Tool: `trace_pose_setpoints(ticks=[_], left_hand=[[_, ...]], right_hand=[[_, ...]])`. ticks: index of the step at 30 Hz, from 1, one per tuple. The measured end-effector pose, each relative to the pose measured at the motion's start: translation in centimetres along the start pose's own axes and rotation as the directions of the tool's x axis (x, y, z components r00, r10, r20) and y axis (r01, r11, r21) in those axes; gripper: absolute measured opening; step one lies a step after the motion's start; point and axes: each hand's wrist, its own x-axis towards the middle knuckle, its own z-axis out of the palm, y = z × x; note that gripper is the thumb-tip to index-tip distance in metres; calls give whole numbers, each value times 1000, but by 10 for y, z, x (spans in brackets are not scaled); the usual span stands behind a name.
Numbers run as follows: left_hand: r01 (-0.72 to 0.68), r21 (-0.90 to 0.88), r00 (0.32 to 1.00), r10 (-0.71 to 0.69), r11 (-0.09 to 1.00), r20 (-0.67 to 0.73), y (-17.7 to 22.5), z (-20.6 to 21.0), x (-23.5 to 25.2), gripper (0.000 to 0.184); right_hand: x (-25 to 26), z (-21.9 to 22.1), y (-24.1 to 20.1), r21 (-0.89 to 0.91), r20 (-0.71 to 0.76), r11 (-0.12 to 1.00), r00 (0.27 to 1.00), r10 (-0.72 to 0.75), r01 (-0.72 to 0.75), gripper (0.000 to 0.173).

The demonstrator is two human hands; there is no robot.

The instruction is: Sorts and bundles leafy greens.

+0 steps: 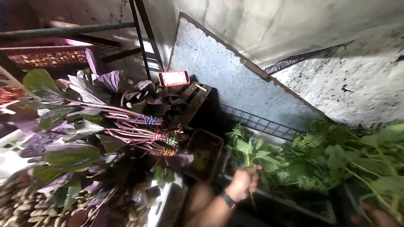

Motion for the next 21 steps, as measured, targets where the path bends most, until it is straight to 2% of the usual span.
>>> trace_pose_setpoints(ticks=[3,5,7,9,11,16,18,21], left_hand=[[-22,-23,999,21,999,-33,5,-1,-4,29],[-21,11,995,22,1000,-100,8,-1,-4,31],[29,110,974,-3,993,-227,5,-1,3,33],[106,238,935,-15,965,-353,-8,-5,17,31],[149,353,920,1,924,-391,-23,-8,27,29],[144,489,954,10,860,-300,-25,-4,29,29],[110,472,966,17,875,-258,-20,-1,26,30],[4,364,970,84,932,-226,-3,7,15,24]], right_hand=[[-11,46,16,-107,-17,988,994,109,-110,38],[-24,67,55,-225,19,966,990,138,-131,37],[-44,83,103,-380,72,921,990,117,-82,32],[-65,91,142,-503,188,864,979,77,28,24],[-80,91,160,-544,287,834,955,77,97,20],[-85,80,151,-609,305,784,948,87,123,19],[-81,76,141,-613,285,777,957,50,142,24],[-76,71,124,-561,234,824,970,66,79,29]])
